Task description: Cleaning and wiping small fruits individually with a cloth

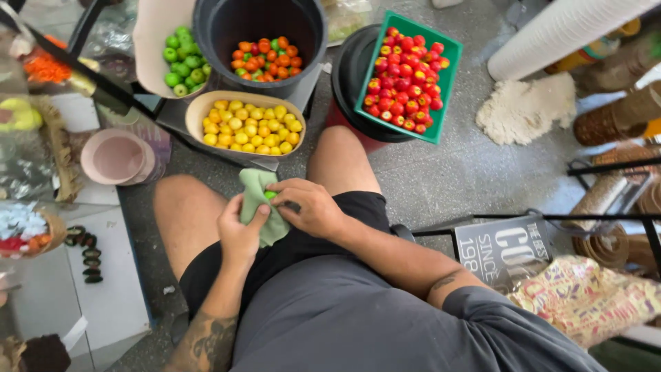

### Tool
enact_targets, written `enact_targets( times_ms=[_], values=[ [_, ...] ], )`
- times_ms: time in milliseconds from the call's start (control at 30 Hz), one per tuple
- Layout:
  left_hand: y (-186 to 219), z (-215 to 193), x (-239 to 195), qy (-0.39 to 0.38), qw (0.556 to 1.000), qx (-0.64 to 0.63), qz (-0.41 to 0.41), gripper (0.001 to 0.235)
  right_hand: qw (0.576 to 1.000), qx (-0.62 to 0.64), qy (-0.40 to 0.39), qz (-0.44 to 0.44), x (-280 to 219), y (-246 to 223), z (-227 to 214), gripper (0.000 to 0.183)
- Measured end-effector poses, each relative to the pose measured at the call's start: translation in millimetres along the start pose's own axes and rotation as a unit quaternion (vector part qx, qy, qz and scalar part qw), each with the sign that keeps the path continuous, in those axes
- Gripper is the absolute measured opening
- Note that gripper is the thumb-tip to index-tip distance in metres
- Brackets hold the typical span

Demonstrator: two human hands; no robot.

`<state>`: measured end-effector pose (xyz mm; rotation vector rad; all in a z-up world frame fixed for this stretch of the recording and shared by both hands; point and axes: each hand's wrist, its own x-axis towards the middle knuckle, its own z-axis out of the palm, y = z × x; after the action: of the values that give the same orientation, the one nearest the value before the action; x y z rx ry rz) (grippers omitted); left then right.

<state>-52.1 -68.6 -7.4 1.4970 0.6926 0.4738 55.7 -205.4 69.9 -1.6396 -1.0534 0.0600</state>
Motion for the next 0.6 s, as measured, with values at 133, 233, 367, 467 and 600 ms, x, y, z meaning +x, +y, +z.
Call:
enact_targets(
  times_ms=[133,233,367,467,600],
  values=[
    [-36.5,8.5,23.1,-0.011,0.995,-0.070,-0.066,0.034,0.998,0.047,-0.032,0.012,-7.2,52.9,21.9,0.016],
    [-83.4,6.5,39.9,-0.009,0.994,-0.023,-0.109,0.051,0.995,0.074,-0.047,0.054,-17.7,82.4,28.0,0.015],
    [-87.5,9.4,52.3,0.001,0.995,0.001,-0.103,0.038,0.998,0.039,-0.014,0.037,-10.9,89.4,26.3,0.018],
    [-61.5,17.0,48.4,-0.008,0.992,-0.040,-0.116,0.033,0.998,0.047,0.000,0.045,-7.8,87.9,24.8,0.021],
    [-45.5,25.7,45.2,-0.035,0.987,-0.097,-0.124,0.029,0.994,0.096,0.004,0.049,-5.6,81.9,21.8,0.024]
  ],
)
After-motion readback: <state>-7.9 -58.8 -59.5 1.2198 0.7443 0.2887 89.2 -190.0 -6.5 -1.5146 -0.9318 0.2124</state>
